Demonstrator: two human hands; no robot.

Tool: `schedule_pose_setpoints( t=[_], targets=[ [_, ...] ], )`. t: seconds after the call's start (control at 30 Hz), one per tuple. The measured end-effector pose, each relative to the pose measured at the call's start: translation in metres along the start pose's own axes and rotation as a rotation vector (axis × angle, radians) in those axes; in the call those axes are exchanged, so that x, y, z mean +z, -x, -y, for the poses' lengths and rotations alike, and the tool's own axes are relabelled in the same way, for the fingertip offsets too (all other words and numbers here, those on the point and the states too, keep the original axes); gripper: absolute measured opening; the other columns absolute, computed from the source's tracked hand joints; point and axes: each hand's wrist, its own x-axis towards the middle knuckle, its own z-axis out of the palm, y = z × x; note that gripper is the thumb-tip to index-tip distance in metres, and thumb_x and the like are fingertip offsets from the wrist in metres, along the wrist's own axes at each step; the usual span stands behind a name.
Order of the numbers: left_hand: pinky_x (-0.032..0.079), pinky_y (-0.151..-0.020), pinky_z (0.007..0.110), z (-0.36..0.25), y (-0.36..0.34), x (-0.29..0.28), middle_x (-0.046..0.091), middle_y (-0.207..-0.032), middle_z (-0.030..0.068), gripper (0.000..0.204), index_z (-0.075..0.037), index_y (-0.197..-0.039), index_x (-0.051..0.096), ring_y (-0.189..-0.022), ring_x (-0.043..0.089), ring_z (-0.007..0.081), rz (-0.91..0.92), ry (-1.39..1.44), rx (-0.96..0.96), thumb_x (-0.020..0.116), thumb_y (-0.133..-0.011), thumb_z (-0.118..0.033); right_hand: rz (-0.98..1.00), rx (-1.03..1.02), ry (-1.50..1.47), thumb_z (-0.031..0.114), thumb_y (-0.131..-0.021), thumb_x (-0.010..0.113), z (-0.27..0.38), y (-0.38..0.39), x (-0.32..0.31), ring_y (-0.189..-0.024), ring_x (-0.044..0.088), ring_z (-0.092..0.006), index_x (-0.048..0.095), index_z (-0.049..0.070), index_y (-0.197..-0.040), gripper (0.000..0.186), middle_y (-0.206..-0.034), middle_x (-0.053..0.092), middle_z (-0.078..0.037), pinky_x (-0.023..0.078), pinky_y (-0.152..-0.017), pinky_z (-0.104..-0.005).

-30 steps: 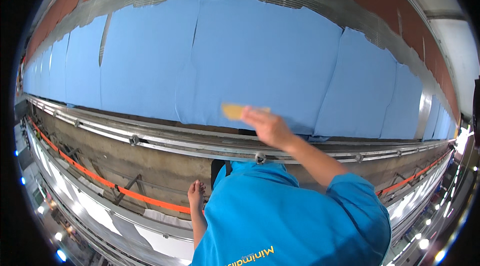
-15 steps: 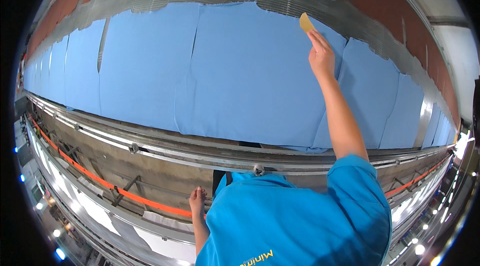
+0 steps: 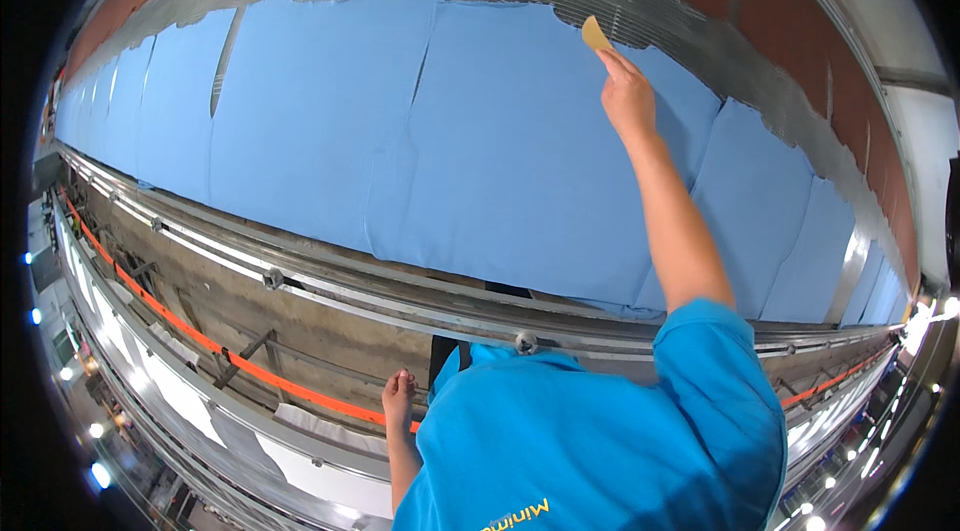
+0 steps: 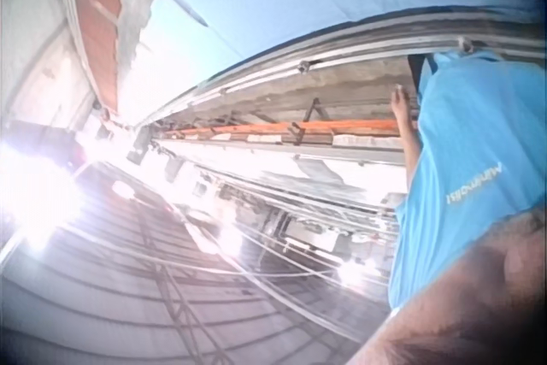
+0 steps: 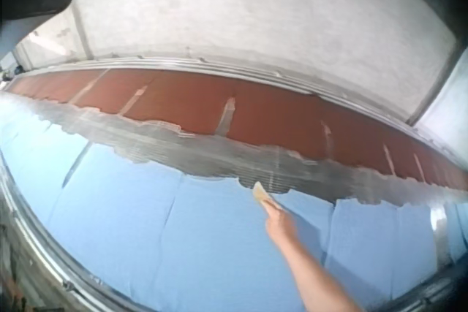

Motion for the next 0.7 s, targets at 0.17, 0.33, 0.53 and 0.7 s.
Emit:
schedule_pose_setpoints(
  t=[0.17,0.33,0.53,0.7],
  targets=[
    [0.047,-0.066,0.023,0.014,0.005,0.0,0.063,-0.09,0.0021,0.031,-0.001,-0.113,0.063,-0.077,0.06,0.0103,0.04,-0.043,-0.066,0.06,-0.1,-0.03,0.082,0.008,0.034,-0.007,-0.082,0.051,0.019,-0.006,0.018,-0.118,0.059,-0.0283,0.064,0.007,-0.122,0.044,-0.128,0.063,-0.009,0.049,-0.099,-0.0376],
    [0.048,-0.066,0.024,0.034,-0.008,-0.006,0.063,-0.089,0.0013,0.033,-0.002,-0.113,0.063,-0.077,0.06,0.0099,0.025,0.008,-0.039,0.059,-0.1,-0.031,-0.056,0.055,0.125,-0.005,-0.082,0.049,0.007,-0.003,0.0,-0.115,0.061,-0.0283,0.066,0.007,-0.117,0.04,-0.123,0.066,-0.009,0.05,-0.097,-0.0388],
    [0.049,-0.065,0.026,0.025,-0.017,-0.016,0.063,-0.09,0.003,0.033,-0.003,-0.112,0.061,-0.078,0.061,0.011,-0.003,-0.015,-0.004,0.061,-0.099,-0.033,-0.225,0.097,0.135,-0.005,-0.083,0.048,-0.002,0.022,-0.03,-0.112,0.062,-0.0317,0.065,0.003,-0.118,0.039,-0.122,0.066,-0.013,0.051,-0.095,-0.0402],
    [0.047,-0.063,0.026,0.05,-0.024,-0.06,0.062,-0.089,0.0004,0.033,-0.005,-0.115,0.061,-0.072,0.057,0.0103,0.024,0.048,0.033,0.061,-0.099,-0.034,-0.075,0.16,0.067,-0.007,-0.083,0.047,0.006,0.034,-0.011,-0.111,0.063,-0.0342,0.066,0.001,-0.117,0.039,-0.12,0.066,-0.018,0.052,-0.093,-0.0417]
  ],
)
